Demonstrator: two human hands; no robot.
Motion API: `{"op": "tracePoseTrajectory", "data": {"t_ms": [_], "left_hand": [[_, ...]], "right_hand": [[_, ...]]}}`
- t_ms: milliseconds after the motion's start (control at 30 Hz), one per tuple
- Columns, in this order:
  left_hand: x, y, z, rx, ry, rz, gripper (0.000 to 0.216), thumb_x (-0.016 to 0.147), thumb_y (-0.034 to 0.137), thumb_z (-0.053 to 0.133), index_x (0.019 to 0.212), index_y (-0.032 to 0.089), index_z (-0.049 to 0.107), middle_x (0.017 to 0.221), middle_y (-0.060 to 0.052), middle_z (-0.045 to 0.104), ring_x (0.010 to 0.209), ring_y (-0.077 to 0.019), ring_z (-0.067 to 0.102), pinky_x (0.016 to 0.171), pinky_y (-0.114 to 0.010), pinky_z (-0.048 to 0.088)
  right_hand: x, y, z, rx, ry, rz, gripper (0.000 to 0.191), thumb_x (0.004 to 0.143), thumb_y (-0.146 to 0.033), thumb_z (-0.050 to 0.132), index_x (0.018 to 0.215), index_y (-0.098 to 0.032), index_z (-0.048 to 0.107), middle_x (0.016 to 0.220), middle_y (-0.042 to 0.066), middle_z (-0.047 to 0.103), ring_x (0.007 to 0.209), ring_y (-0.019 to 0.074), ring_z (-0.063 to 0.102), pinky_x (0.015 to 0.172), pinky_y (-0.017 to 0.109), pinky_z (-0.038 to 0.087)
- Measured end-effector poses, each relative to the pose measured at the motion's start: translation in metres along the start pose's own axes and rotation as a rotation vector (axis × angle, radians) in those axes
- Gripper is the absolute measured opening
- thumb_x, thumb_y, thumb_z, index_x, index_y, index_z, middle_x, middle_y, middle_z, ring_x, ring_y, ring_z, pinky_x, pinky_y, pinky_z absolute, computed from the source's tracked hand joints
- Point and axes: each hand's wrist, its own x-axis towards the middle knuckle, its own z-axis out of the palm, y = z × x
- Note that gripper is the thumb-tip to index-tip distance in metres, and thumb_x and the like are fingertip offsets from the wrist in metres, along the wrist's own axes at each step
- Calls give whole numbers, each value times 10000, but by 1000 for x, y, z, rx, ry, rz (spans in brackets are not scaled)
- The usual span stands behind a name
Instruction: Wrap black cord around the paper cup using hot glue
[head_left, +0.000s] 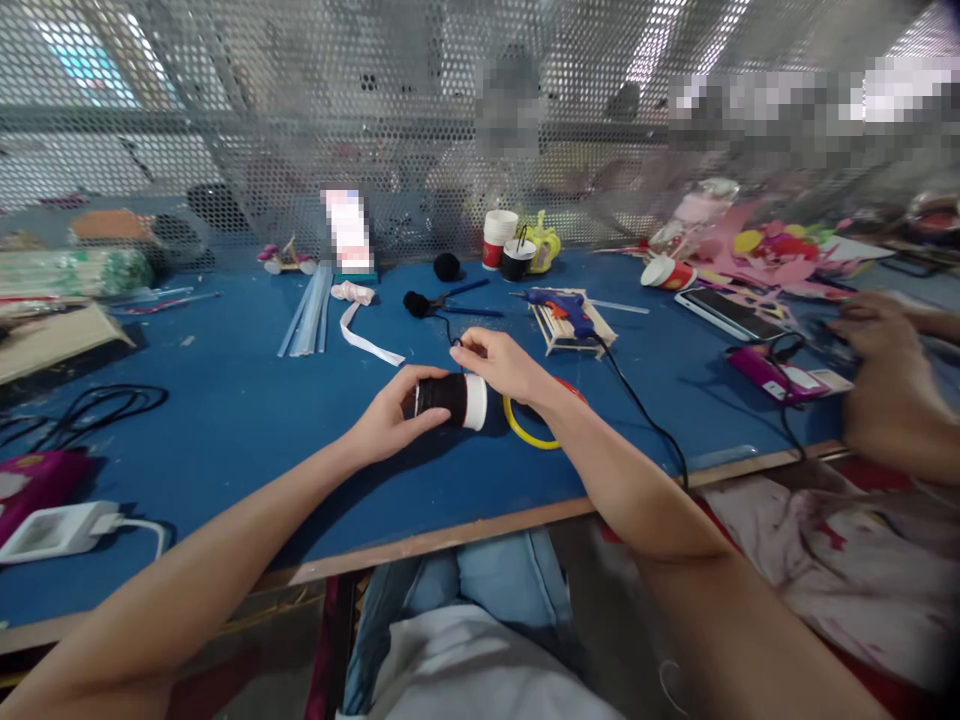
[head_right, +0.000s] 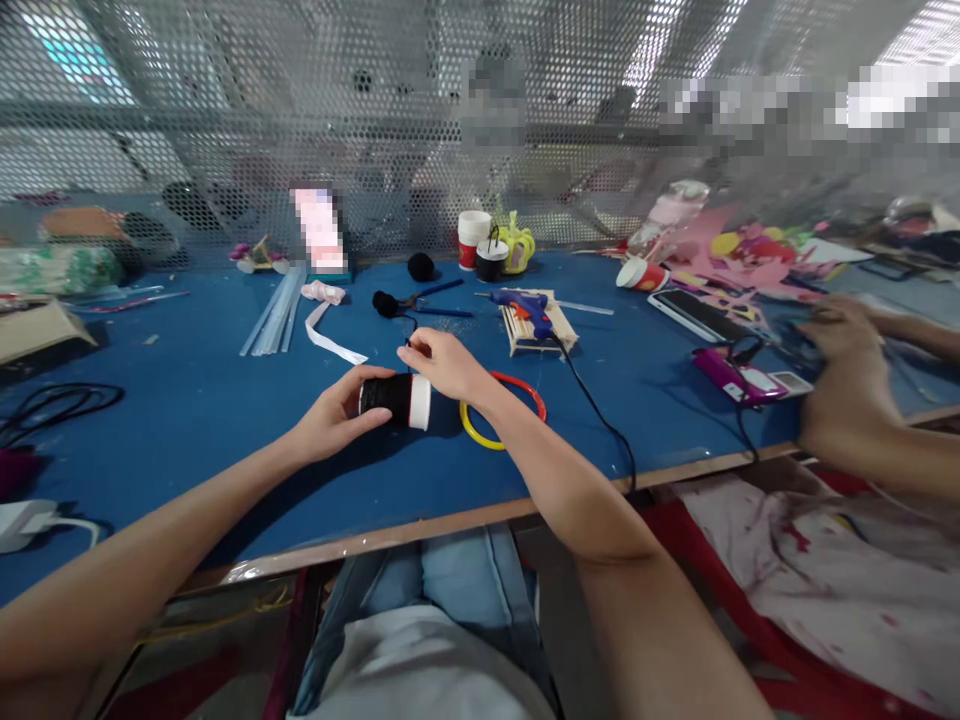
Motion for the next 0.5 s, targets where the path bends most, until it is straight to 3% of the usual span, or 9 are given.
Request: {"op": "tracePoseTrajectory", "data": {"t_ms": [167, 333, 500], "left_hand": [[-2, 3, 1, 157, -63, 115, 493, 775, 301, 614, 1216, 201, 419, 1171, -107, 498, 1061, -226, 504, 872, -359, 447], [-4, 15, 2, 319, -197, 195, 582, 807, 292, 570, 1331, 213, 328, 1204, -115, 454, 1122, -232, 454, 961, -398, 393], [-3, 22, 3, 384, -211, 207, 473, 818, 318, 549, 1255, 183, 431, 1175, -119, 459, 1106, -225, 466, 966, -376, 393]], "right_hand": [[1, 4, 0, 132, 21, -9, 249, 801, -387, 519, 693, -167, 478, 588, -40, 446, 551, 81, 397, 551, 242, 326], [1, 3, 5, 263, -52, 35, 254, 774, -395, 558, 694, -160, 505, 567, -28, 508, 532, 82, 451, 525, 230, 363], [2, 4, 7, 174, -74, 141, 251, 765, -390, 572, 690, -155, 526, 574, -17, 538, 497, 72, 470, 492, 213, 383]]}}
